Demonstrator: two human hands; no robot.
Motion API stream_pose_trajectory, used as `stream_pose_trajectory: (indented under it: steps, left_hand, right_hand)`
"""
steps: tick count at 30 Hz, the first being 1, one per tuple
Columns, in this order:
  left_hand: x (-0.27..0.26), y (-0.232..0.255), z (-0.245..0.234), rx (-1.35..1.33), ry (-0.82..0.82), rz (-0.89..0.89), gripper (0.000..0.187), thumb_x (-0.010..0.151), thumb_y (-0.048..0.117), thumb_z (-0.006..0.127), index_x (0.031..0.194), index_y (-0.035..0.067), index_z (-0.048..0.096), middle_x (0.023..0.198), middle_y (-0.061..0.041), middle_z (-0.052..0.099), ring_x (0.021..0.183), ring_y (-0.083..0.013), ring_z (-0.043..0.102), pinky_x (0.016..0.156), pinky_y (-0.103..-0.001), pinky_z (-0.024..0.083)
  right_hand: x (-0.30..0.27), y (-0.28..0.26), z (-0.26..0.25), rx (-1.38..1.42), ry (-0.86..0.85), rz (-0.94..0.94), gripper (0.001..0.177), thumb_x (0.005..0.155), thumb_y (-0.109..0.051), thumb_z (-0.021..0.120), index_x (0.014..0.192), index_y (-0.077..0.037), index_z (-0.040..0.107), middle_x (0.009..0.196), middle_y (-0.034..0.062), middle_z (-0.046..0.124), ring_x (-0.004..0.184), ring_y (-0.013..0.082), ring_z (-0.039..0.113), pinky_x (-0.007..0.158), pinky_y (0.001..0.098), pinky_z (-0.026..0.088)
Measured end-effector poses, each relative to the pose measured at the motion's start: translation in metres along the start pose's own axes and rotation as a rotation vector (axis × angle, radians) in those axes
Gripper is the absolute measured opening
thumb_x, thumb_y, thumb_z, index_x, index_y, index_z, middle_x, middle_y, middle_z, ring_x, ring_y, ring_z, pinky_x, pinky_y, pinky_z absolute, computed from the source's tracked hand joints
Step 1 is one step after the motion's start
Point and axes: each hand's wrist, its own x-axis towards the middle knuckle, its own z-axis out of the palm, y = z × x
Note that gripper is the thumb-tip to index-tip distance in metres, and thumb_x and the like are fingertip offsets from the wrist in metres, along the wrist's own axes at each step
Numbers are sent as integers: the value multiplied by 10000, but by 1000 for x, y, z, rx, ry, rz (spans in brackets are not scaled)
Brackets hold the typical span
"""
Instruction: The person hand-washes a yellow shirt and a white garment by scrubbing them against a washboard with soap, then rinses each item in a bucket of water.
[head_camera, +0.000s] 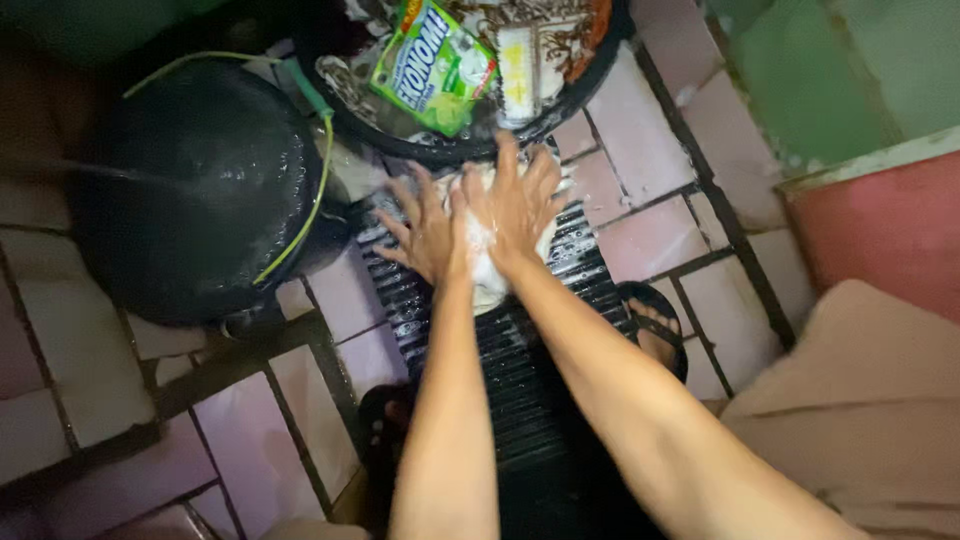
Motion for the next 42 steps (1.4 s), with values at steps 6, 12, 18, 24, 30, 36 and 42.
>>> stream_pose_trajectory:
  steps: [6, 12, 18, 24, 30, 36, 42]
  left_hand:
    - [-54, -21, 1, -109, 137, 193, 391, 1015, 411, 504, 1046, 82, 715, 1162, -153, 686, 1158, -380, 562, 1055, -581, 335]
    - [19, 0, 19, 156, 118, 105, 354, 1023, 366, 560, 879, 70, 690, 964, -169, 689, 938, -384, 631, 873, -526, 441]
    - [-42, 12, -10, -260, 629, 487, 211, 1006, 261, 587, 896, 94, 653, 994, -93, 677, 1027, -331, 631, 1001, -531, 426]
    - [-8, -5, -35, 253, 333, 446, 830, 766, 629, 728, 1400, 94, 736, 1346, -182, 659, 1257, -357, 489, 1073, -747, 209]
    - [-125, -32, -27, -288, 261, 393, 390, 1077, 288, 553, 1275, -33, 648, 1380, -238, 641, 1323, -414, 585, 1207, -485, 388]
    - [-43, -30, -8, -97, 119, 130, 341, 1004, 329, 564, 1081, 50, 745, 1254, -150, 662, 1210, -344, 610, 1158, -509, 388]
    - [-75, -30, -17, -33, 341, 275, 346, 999, 432, 603, 1051, 126, 755, 1273, -232, 637, 1197, -502, 582, 1051, -613, 296]
  right_hand:
    - [-55, 26, -21, 449, -89, -71, 273, 955, -341, 637, 1014, -82, 704, 1088, 180, 658, 1083, 382, 580, 968, 508, 411]
    - [6, 16, 15, 351, -11, -62, 253, 875, -307, 662, 795, -68, 685, 921, 191, 630, 936, 384, 566, 849, 512, 403]
    - [-32, 12, -38, 571, 109, -59, 273, 922, -308, 678, 876, -41, 647, 954, 156, 583, 973, 346, 526, 906, 462, 410]
    - [-17, 24, -49, 3, 186, -157, 429, 753, -493, 689, 1051, -186, 665, 1109, 171, 566, 1041, 377, 476, 849, 520, 320]
    - [-100, 51, -36, 592, -165, -31, 247, 963, -332, 634, 970, -99, 714, 1008, 151, 693, 1019, 374, 621, 973, 509, 444]
    - [-47, 24, -2, 156, -148, -238, 313, 910, -344, 643, 968, -44, 709, 1141, 230, 612, 1183, 431, 496, 929, 627, 341]
    - [-82, 27, -25, 293, -126, 13, 295, 894, -447, 706, 1027, -187, 748, 1291, 249, 629, 1246, 431, 496, 1053, 671, 336]
